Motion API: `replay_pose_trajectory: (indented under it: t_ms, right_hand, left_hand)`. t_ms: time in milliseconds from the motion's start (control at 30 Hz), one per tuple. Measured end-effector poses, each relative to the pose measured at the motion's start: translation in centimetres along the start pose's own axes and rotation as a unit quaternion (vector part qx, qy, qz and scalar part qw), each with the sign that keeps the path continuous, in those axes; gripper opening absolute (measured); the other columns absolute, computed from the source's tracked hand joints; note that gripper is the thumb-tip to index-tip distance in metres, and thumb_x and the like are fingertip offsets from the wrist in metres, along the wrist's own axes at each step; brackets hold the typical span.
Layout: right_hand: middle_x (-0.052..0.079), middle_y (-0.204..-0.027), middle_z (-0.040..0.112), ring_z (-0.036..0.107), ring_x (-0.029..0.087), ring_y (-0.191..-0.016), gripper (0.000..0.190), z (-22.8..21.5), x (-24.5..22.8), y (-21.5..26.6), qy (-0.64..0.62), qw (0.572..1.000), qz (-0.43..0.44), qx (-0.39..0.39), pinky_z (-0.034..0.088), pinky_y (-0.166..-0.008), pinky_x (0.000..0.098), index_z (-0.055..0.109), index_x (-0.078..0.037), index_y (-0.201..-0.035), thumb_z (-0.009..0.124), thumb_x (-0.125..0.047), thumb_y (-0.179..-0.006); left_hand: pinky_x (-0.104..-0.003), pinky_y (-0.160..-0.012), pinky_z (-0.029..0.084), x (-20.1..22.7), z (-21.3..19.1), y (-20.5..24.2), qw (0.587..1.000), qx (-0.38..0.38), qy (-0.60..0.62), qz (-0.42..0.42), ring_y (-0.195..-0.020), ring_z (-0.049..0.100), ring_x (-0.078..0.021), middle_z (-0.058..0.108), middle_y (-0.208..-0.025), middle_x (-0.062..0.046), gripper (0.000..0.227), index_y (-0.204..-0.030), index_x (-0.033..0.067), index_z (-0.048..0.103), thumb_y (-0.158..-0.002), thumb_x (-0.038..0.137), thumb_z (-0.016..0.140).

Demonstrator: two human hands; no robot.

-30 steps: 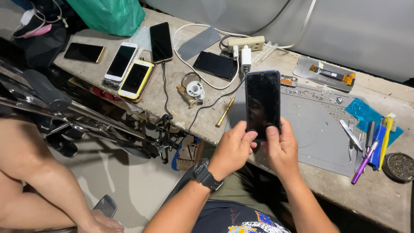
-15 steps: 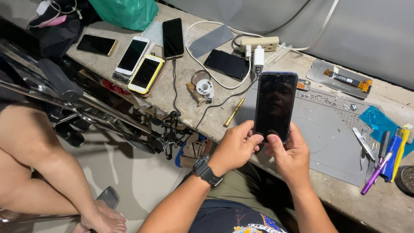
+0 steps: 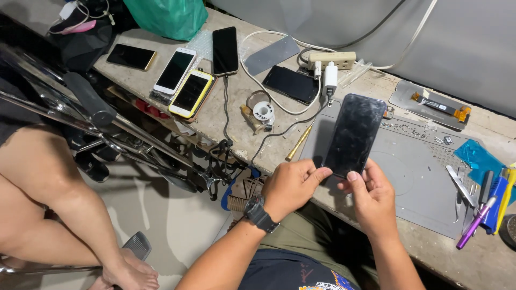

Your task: Inspecting and organizing various smartphones on a repair workbench

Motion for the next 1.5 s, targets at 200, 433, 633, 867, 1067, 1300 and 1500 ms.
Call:
replay_pose_trajectory:
  t_ms: [200, 433, 633, 867, 1067, 1300, 1500]
  right_hand:
    - [0.019, -0.098, 0.079, 0.075, 0.02, -0.077, 0.04, 0.0, 0.0, 0.0, -0.015, 1.0, -0.006, 0.015, 0.063, -0.07, 0.0301, 0.06, 0.0, -0.151, 0.06, -0.008, -0.112]
    - [0.021, -0.097, 0.08, 0.076, 0.022, -0.077, 0.041, 0.4, 0.7, -0.1, 0.022, 0.999, -0.029, 0.007, 0.063, -0.071, 0.0319, 0.061, 0.001, -0.15, 0.063, -0.006, -0.11]
    - [0.018, -0.097, 0.078, 0.072, 0.02, -0.077, 0.042, 1.2, 0.0, 1.0, 0.049, 0.997, -0.042, 0.031, 0.064, -0.074, 0.0351, 0.062, 0.002, -0.149, 0.066, -0.002, -0.107]
    - [0.001, -0.077, 0.062, 0.051, 0.018, -0.063, 0.025, 5.1, -7.8, 5.1, 0.28, 0.931, -0.213, -0.096, 0.047, -0.061, 0.0331, 0.068, -0.007, -0.123, 0.071, -0.015, -0.099]
    - [0.009, -0.102, 0.079, 0.072, 0.022, -0.079, 0.044, 4.8, -10.0, 5.6, 0.227, 0.915, -0.282, -0.179, 0.059, -0.076, 0.0339, 0.066, -0.002, -0.136, 0.079, -0.024, -0.1]
    - [0.012, -0.136, 0.075, 0.067, 0.039, -0.13, 0.039, 0.1, -4.7, 1.9, 0.469, 0.841, -0.268, -0.018, 0.052, -0.098, 0.049, 0.077, -0.016, -0.135, 0.075, -0.035, -0.1]
    - [0.01, -0.147, 0.071, 0.062, 0.037, -0.139, 0.043, 0.4, -4.8, 2.3, 0.508, 0.832, -0.218, -0.036, 0.049, -0.106, 0.0516, 0.074, -0.018, -0.137, 0.072, -0.041, -0.101]
  left_hand:
    - [-0.039, -0.047, 0.048, -6.8, 0.6, 1.0, 0.989, 0.068, -0.121, 0.049, -0.055, 0.068, -0.0369, 0.056, -0.048, -0.008, 0.05, -0.059, 0.0141, 0.053, -0.099, 0.035, 0.075]
    - [-0.044, -0.058, 0.057, -5.8, -4.2, 2.8, 0.982, 0.129, -0.119, 0.068, -0.06, 0.071, -0.0323, 0.066, -0.066, -0.006, 0.018, -0.088, 0.0129, 0.07, -0.076, 0.01, 0.083]
    - [-0.034, -0.068, 0.066, -2.9, -3.5, 3.7, 0.991, 0.118, -0.013, 0.057, -0.083, 0.079, -0.0298, 0.074, -0.111, -0.015, 0.046, -0.124, 0.0043, 0.075, -0.082, 0.016, 0.089]
    - [-0.038, -0.097, 0.06, -0.4, -0.5, 2.0, 0.989, 0.035, 0.143, -0.034, -0.115, 0.07, -0.0242, 0.065, -0.139, -0.013, 0.089, -0.153, 0.009, 0.038, -0.085, 0.051, 0.078]
    - [-0.028, -0.069, 0.048, -2.8, 1.9, -0.2, 0.83, -0.033, 0.544, -0.118, -0.075, 0.056, -0.0144, 0.059, -0.095, -0.004, 0.054, -0.145, 0.0035, 0.056, -0.099, 0.027, 0.07]
    - [-0.022, -0.065, 0.05, -3.5, 4.8, -1.5, 0.57, -0.188, 0.783, -0.165, -0.079, 0.051, -0.0107, 0.049, -0.095, -0.003, 0.082, -0.162, 0.0008, 0.044, -0.104, 0.056, 0.06]
    - [-0.028, -0.06, 0.056, -6.8, 7.5, -2.4, 0.654, -0.094, 0.699, -0.272, -0.094, 0.074, -0.0281, 0.07, -0.107, -0.013, 0.071, -0.148, 0.0036, 0.056, -0.103, 0.058, 0.063]
Point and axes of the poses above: each hand's wrist, its own y-axis away from the middle knuckle, its own z-axis out of the palm, x = y × z, the point moved 5 cm from there along -y, towards the middle knuckle
